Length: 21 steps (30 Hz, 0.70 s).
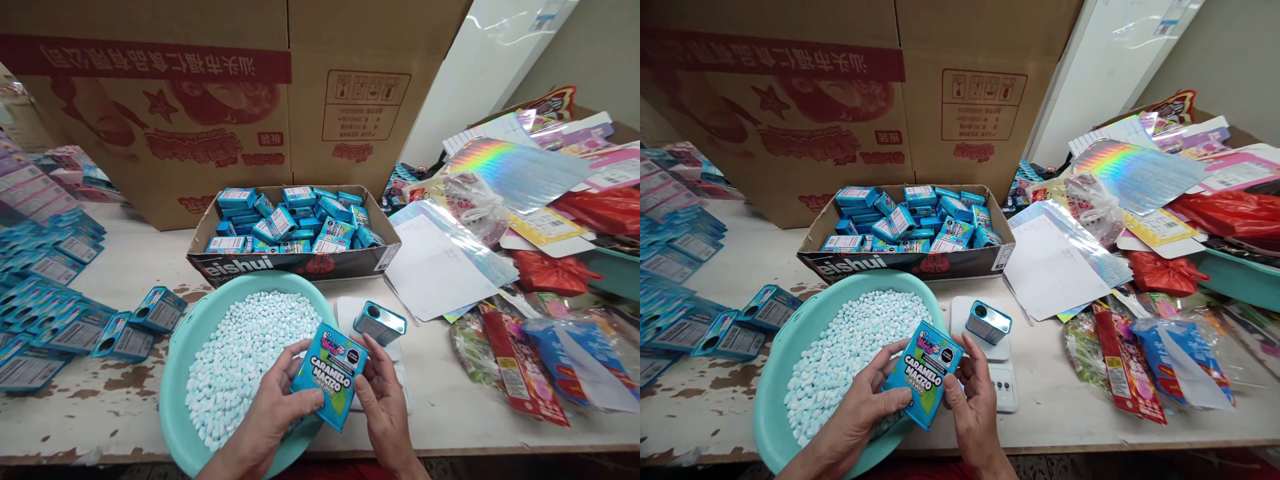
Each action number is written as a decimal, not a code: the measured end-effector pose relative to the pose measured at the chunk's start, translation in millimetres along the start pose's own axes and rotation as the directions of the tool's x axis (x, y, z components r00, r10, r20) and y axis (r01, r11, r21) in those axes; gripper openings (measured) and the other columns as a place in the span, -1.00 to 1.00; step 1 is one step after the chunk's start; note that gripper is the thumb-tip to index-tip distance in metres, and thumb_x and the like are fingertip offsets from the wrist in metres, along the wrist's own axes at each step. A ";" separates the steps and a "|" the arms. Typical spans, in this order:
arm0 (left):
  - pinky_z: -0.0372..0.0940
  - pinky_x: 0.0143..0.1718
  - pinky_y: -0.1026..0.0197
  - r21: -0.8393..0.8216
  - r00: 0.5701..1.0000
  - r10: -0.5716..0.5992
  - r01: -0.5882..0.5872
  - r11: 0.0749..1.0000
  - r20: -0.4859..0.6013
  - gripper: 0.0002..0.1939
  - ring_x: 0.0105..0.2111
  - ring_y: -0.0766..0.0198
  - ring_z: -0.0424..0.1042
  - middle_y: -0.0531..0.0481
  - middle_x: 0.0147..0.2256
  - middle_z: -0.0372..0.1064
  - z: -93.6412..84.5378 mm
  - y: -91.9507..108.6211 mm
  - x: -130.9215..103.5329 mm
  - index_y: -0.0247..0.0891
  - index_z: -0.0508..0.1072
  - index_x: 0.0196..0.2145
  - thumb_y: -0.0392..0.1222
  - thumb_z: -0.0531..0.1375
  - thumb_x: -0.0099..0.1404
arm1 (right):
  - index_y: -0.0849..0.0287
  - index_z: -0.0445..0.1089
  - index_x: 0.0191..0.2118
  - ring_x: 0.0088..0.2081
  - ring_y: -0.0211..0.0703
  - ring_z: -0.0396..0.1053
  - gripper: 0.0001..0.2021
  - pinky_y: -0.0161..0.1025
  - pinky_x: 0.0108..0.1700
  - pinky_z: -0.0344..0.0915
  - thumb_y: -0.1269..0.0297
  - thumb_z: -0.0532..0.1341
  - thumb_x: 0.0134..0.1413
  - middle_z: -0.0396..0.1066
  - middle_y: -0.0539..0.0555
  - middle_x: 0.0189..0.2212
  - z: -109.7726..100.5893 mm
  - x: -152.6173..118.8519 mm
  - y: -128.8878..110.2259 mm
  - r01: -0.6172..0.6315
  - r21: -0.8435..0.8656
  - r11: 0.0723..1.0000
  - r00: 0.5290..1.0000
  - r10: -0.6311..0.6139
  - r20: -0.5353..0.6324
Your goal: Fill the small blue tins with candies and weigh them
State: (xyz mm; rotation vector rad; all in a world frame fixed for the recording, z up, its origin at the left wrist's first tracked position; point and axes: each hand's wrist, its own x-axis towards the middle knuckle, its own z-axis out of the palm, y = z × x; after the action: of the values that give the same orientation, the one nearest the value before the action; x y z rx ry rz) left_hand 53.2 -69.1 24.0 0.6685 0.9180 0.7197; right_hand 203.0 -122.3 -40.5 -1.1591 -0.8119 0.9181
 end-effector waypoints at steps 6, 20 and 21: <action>0.33 -0.13 0.08 0.016 1.000 0.004 -0.004 1.000 -0.005 -0.28 -0.07 -0.05 0.41 -0.23 -0.03 0.41 0.6 -0.9 0.2 -0.22 0.36 0.02 -0.13 0.43 -0.13 | 0.10 0.28 0.03 -0.10 0.00 0.47 -0.58 -0.14 -0.12 0.45 0.07 0.26 0.08 0.48 0.17 -0.09 3.0 5.4 -13.7 -0.096 0.010 0.995 0.995 0.096 0.024; 0.34 -0.15 0.11 0.028 1.000 0.010 -0.010 1.000 -0.010 -0.32 -0.06 -0.04 0.40 -0.22 -0.02 0.40 2.9 -0.1 0.0 -0.22 0.37 0.01 -0.12 0.41 -0.10 | 0.12 0.32 -0.05 -0.19 -0.06 0.50 -0.65 -0.22 -0.20 0.47 0.13 0.28 0.06 0.51 0.16 -0.17 4.2 9.3 -19.2 -0.075 0.021 0.997 0.997 0.074 0.023; 0.35 -0.15 0.11 0.028 1.000 0.007 -0.007 1.000 -0.013 -0.32 -0.06 -0.03 0.40 -0.21 -0.01 0.40 3.0 -0.3 -0.1 -0.21 0.37 0.01 -0.13 0.41 -0.10 | 0.13 0.32 -0.05 -0.19 -0.05 0.50 -0.64 -0.21 -0.20 0.47 0.13 0.29 0.06 0.51 0.17 -0.17 4.0 9.0 -18.7 -0.075 0.016 0.997 0.997 0.075 0.016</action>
State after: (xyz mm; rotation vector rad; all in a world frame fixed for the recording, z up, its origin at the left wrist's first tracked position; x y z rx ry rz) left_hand 55.9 -69.9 25.2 0.6925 0.9391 0.7193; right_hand 206.3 -115.3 -20.8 -1.1755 -0.7760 0.9952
